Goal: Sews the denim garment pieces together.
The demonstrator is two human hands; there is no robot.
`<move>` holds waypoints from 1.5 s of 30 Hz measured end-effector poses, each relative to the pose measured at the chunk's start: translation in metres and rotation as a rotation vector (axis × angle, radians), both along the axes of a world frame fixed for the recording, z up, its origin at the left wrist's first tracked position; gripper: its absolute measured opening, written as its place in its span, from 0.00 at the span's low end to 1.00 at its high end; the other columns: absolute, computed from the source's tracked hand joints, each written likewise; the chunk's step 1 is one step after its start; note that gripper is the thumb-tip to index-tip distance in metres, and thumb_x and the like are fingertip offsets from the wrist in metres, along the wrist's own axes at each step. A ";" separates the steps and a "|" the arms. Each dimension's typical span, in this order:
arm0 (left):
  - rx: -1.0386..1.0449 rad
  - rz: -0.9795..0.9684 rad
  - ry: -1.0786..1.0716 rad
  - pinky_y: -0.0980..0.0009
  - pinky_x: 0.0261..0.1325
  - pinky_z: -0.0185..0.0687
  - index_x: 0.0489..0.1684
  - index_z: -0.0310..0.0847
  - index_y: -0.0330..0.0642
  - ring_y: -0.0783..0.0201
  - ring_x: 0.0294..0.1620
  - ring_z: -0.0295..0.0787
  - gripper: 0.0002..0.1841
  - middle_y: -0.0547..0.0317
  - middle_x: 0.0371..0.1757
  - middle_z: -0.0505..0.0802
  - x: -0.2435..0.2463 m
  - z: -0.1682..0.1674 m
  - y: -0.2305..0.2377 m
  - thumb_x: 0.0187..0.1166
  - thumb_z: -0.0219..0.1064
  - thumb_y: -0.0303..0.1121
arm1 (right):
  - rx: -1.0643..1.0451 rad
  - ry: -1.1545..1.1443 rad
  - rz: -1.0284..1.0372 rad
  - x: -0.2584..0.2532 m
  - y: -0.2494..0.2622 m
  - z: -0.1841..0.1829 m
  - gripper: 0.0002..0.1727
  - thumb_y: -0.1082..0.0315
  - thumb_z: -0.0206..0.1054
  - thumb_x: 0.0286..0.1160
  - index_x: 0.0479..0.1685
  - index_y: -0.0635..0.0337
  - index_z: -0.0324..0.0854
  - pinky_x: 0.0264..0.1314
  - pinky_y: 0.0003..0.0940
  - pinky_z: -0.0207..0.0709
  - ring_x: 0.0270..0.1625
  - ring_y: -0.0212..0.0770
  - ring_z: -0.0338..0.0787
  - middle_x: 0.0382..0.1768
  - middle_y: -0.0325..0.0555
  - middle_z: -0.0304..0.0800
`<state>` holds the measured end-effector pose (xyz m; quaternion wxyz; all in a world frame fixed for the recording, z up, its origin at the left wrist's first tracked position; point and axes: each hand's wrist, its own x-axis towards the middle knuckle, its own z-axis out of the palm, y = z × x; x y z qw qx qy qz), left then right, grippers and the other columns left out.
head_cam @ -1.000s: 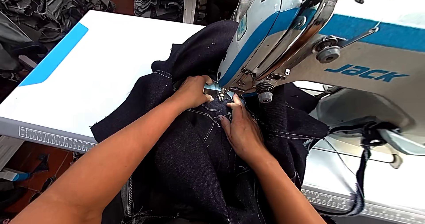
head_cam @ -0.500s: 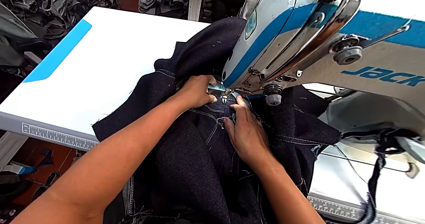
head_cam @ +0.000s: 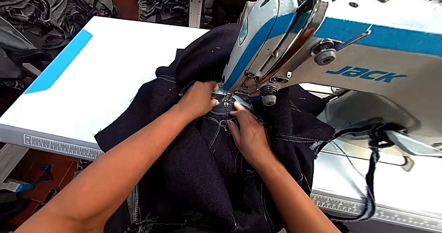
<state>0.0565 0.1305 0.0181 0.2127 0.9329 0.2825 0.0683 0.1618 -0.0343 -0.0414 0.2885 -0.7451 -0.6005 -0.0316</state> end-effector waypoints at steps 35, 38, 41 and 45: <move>0.595 -0.235 -0.245 0.50 0.52 0.87 0.36 0.91 0.34 0.46 0.53 0.93 0.19 0.46 0.46 0.95 -0.039 -0.055 -0.074 0.77 0.61 0.43 | 0.190 0.065 0.156 0.022 -0.003 -0.002 0.16 0.80 0.64 0.73 0.56 0.67 0.91 0.69 0.58 0.81 0.61 0.63 0.94 0.55 0.60 0.95; 0.595 -0.182 -0.236 0.53 0.40 0.85 0.32 0.88 0.34 0.44 0.45 0.90 0.16 0.46 0.37 0.90 -0.036 -0.053 -0.075 0.82 0.64 0.38 | 0.190 0.053 0.174 0.024 -0.003 -0.003 0.16 0.80 0.63 0.74 0.56 0.67 0.91 0.70 0.56 0.80 0.63 0.61 0.93 0.58 0.58 0.95; 0.595 -0.125 -0.224 0.55 0.42 0.86 0.38 0.86 0.34 0.43 0.49 0.90 0.11 0.44 0.43 0.90 -0.035 -0.054 -0.075 0.83 0.63 0.34 | 0.184 -0.007 0.203 0.028 -0.001 -0.009 0.17 0.79 0.61 0.76 0.58 0.65 0.91 0.71 0.54 0.80 0.64 0.61 0.92 0.60 0.57 0.94; 0.521 -0.123 -0.048 0.49 0.80 0.70 0.75 0.77 0.33 0.45 0.84 0.74 0.21 0.43 0.79 0.83 -0.039 -0.049 -0.076 0.89 0.53 0.30 | 0.003 -0.286 0.208 0.018 -0.003 -0.001 0.21 0.82 0.60 0.77 0.66 0.63 0.87 0.63 0.56 0.82 0.65 0.63 0.89 0.65 0.60 0.90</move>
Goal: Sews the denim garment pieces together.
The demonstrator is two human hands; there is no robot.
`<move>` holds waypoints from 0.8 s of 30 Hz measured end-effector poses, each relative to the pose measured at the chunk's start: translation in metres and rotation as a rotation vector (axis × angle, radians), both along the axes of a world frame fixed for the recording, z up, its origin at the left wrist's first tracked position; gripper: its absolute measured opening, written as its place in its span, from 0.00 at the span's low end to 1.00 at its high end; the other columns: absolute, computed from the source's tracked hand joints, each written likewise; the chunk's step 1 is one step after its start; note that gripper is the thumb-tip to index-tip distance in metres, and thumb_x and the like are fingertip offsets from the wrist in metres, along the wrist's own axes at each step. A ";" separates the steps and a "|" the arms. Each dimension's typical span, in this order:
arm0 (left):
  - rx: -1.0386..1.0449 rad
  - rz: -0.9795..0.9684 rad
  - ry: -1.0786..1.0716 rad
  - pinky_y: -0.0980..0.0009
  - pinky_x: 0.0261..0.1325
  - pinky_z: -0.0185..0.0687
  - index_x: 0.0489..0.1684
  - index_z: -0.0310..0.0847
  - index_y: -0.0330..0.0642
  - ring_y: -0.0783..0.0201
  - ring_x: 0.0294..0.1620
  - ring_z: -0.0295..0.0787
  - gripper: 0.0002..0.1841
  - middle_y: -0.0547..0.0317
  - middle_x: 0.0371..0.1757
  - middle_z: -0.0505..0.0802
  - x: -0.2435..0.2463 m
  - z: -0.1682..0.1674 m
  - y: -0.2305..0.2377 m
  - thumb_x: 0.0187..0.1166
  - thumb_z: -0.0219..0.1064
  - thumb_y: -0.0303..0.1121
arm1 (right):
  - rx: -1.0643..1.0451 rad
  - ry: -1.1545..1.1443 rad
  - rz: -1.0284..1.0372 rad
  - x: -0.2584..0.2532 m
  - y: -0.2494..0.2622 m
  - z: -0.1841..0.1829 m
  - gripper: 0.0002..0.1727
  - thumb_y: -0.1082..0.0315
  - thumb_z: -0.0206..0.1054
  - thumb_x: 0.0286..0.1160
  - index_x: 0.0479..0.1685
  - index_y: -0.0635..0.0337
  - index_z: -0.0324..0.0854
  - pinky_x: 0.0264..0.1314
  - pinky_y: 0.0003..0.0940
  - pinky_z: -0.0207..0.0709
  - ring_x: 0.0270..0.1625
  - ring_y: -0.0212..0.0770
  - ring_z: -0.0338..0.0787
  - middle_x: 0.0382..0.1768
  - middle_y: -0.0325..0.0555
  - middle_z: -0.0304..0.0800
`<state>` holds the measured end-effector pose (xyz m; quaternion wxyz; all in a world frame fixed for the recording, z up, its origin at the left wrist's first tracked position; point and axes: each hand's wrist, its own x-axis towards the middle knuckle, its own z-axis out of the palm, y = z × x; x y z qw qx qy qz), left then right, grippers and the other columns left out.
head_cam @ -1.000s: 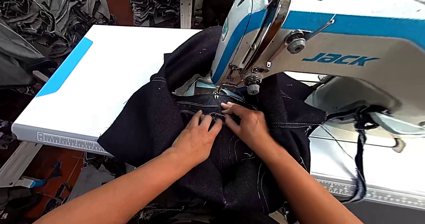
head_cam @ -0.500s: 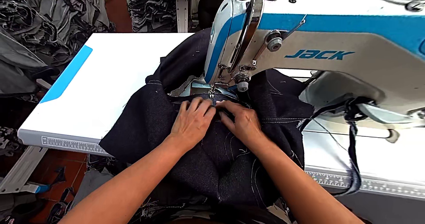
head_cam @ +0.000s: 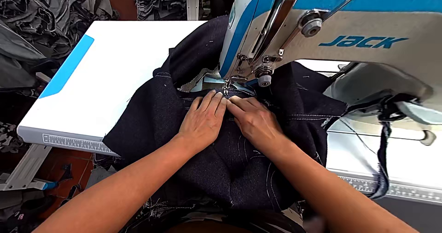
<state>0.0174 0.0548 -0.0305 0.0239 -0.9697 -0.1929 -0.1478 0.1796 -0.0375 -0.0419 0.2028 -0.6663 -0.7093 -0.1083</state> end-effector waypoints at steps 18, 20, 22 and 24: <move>-0.151 0.114 0.359 0.37 0.88 0.54 0.88 0.58 0.25 0.34 0.91 0.60 0.25 0.29 0.89 0.66 0.015 0.025 -0.016 0.92 0.47 0.24 | 0.126 0.267 0.071 0.029 -0.004 -0.006 0.15 0.76 0.57 0.82 0.51 0.70 0.91 0.76 0.51 0.78 0.68 0.59 0.91 0.62 0.58 0.93; -0.161 0.109 0.339 0.37 0.88 0.54 0.88 0.59 0.26 0.35 0.91 0.60 0.25 0.30 0.89 0.67 0.018 0.025 -0.009 0.92 0.47 0.25 | 0.116 0.274 0.060 0.032 0.000 -0.004 0.15 0.76 0.57 0.82 0.52 0.69 0.91 0.76 0.50 0.78 0.69 0.58 0.90 0.62 0.58 0.93; -0.168 0.106 0.318 0.39 0.89 0.54 0.87 0.61 0.27 0.36 0.91 0.61 0.25 0.31 0.88 0.68 0.019 0.024 -0.004 0.92 0.47 0.25 | 0.120 0.278 0.052 0.033 0.004 -0.003 0.15 0.76 0.58 0.81 0.51 0.68 0.92 0.75 0.49 0.78 0.68 0.57 0.91 0.62 0.57 0.93; -0.174 0.100 0.314 0.39 0.89 0.54 0.87 0.61 0.27 0.37 0.91 0.61 0.25 0.32 0.88 0.68 0.020 0.025 0.000 0.92 0.46 0.25 | 0.117 0.286 0.040 0.033 0.005 -0.003 0.15 0.76 0.58 0.81 0.51 0.68 0.92 0.76 0.50 0.78 0.69 0.57 0.90 0.62 0.57 0.93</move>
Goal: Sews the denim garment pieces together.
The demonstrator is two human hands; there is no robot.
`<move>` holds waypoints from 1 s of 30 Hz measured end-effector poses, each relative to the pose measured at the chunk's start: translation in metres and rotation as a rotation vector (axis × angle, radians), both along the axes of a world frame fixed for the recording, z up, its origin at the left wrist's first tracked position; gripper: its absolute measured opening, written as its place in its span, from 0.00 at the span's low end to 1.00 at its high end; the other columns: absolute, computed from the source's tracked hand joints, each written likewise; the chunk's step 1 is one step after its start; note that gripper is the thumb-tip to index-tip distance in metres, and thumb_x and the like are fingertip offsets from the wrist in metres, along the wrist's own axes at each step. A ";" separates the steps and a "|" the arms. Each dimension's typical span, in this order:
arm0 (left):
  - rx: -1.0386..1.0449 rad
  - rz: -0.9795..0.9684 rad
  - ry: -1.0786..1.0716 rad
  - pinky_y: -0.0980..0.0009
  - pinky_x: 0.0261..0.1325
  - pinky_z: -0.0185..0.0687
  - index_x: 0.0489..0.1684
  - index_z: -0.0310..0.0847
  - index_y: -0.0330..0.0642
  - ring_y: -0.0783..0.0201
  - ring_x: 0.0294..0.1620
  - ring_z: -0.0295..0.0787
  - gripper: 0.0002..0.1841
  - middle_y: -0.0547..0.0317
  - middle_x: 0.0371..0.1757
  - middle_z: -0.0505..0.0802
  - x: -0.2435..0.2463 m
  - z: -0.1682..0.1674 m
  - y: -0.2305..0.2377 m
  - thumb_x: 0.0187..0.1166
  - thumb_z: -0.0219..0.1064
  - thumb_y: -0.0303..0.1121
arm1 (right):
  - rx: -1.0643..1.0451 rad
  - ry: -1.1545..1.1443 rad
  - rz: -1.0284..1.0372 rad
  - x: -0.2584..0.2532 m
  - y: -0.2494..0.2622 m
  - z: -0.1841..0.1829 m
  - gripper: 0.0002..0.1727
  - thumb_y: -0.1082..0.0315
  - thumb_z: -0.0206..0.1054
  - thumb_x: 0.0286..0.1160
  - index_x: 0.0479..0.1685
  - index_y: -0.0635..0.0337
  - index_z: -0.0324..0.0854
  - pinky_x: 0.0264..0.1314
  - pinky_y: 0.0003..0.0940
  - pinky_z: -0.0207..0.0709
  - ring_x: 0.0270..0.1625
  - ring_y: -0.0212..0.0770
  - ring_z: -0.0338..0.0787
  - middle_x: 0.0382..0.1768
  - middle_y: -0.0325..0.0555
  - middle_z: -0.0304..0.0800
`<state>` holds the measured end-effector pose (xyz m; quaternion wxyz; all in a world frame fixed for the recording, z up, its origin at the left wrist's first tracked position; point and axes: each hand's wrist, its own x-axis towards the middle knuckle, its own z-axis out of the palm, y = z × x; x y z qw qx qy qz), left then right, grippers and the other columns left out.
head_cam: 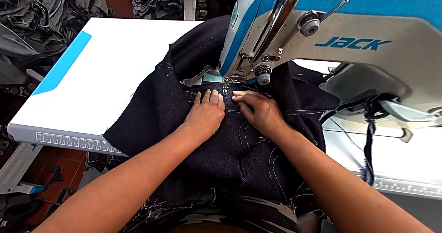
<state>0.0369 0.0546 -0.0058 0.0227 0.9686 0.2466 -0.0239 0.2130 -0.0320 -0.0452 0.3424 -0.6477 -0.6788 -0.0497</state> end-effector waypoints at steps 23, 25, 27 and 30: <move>-0.055 -0.006 -0.064 0.45 0.89 0.58 0.80 0.74 0.34 0.43 0.91 0.63 0.22 0.42 0.87 0.74 0.036 0.007 0.077 0.96 0.44 0.34 | -0.112 -0.032 -0.209 0.033 0.061 0.000 0.20 0.65 0.61 0.83 0.54 0.80 0.83 0.66 0.67 0.75 0.61 0.74 0.89 0.53 0.77 0.89; -0.063 0.017 -0.055 0.46 0.89 0.58 0.81 0.73 0.35 0.45 0.91 0.62 0.23 0.44 0.88 0.73 0.037 0.010 0.079 0.96 0.44 0.35 | -0.116 0.000 -0.201 0.046 0.071 -0.013 0.23 0.61 0.61 0.82 0.56 0.78 0.83 0.69 0.66 0.74 0.65 0.71 0.87 0.55 0.76 0.88; -0.062 0.013 -0.080 0.46 0.88 0.59 0.81 0.73 0.34 0.45 0.91 0.63 0.23 0.45 0.87 0.74 0.039 0.010 0.083 0.95 0.45 0.34 | -0.128 0.054 -0.217 0.057 0.079 -0.028 0.27 0.57 0.63 0.80 0.60 0.78 0.81 0.73 0.64 0.71 0.69 0.69 0.85 0.59 0.76 0.87; -0.058 -0.022 -0.156 0.44 0.85 0.62 0.80 0.75 0.32 0.42 0.88 0.68 0.22 0.42 0.85 0.77 0.045 0.008 0.097 0.92 0.49 0.31 | -0.199 0.143 -0.257 0.067 0.084 -0.036 0.30 0.58 0.68 0.75 0.65 0.80 0.79 0.78 0.62 0.66 0.75 0.68 0.80 0.65 0.77 0.83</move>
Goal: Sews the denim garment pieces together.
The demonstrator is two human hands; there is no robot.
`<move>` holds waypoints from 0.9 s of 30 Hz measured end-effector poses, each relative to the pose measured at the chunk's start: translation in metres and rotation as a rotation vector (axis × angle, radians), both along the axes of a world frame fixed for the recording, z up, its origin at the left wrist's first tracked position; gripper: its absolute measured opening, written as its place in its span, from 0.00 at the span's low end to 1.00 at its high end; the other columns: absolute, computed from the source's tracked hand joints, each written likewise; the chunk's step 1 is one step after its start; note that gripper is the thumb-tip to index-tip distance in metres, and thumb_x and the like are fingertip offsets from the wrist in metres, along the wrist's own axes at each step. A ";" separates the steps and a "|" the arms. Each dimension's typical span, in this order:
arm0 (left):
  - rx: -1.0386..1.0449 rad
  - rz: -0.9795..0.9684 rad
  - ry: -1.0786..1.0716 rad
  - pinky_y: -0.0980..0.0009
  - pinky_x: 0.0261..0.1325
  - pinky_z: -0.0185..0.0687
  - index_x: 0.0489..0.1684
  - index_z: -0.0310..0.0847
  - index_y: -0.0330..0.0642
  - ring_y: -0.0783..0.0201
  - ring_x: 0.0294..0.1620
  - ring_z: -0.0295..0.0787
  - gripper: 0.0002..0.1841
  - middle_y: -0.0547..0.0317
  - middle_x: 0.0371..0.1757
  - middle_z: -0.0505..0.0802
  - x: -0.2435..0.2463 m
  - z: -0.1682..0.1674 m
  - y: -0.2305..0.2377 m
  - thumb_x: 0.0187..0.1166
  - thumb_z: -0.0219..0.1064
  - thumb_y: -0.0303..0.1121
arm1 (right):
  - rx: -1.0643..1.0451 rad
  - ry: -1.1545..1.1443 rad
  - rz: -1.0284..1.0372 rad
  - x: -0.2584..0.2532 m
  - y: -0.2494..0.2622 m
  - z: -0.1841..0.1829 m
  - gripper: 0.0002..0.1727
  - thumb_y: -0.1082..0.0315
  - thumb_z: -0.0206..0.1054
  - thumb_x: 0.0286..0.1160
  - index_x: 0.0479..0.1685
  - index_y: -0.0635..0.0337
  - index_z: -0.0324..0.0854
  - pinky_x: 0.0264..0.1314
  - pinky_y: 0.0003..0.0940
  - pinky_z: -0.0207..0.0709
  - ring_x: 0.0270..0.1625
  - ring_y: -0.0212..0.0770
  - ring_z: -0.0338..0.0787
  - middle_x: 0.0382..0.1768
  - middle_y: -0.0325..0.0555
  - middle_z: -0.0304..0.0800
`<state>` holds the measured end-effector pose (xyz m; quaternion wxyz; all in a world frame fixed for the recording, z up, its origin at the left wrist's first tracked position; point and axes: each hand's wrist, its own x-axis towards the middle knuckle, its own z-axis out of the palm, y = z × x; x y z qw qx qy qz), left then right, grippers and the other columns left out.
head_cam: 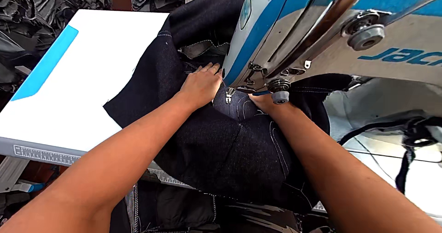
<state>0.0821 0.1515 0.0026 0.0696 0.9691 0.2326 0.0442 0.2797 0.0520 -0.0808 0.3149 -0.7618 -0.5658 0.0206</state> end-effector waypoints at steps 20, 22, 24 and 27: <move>-0.266 0.565 -0.072 0.23 0.65 0.71 0.68 0.74 0.23 0.24 0.62 0.84 0.39 0.21 0.55 0.87 -0.133 0.061 0.032 0.67 0.83 0.47 | 0.006 0.450 -0.292 -0.068 -0.207 0.065 0.24 0.58 0.69 0.59 0.56 0.58 0.79 0.37 0.27 0.87 0.35 0.19 0.89 0.35 0.30 0.89; -0.271 0.605 0.000 0.26 0.53 0.78 0.60 0.81 0.30 0.32 0.50 0.90 0.27 0.31 0.44 0.91 -0.192 0.061 -0.019 0.74 0.79 0.44 | -0.066 0.518 -0.257 -0.070 -0.244 0.073 0.23 0.66 0.67 0.61 0.58 0.65 0.77 0.43 0.23 0.86 0.39 0.18 0.89 0.39 0.33 0.89; -0.383 0.648 0.015 0.32 0.43 0.81 0.48 0.86 0.34 0.41 0.38 0.91 0.19 0.41 0.33 0.91 -0.241 0.031 -0.067 0.78 0.75 0.44 | -0.160 0.507 -0.245 -0.076 -0.264 0.078 0.25 0.70 0.66 0.64 0.62 0.73 0.73 0.50 0.24 0.85 0.45 0.19 0.88 0.44 0.42 0.88; -0.520 0.689 -0.107 0.44 0.37 0.80 0.31 0.88 0.38 0.54 0.29 0.88 0.21 0.53 0.23 0.88 -0.263 -0.016 -0.109 0.80 0.67 0.50 | -0.142 0.467 -0.345 -0.080 -0.258 0.069 0.39 0.51 0.74 0.57 0.67 0.68 0.69 0.49 0.38 0.83 0.46 0.30 0.88 0.46 0.47 0.87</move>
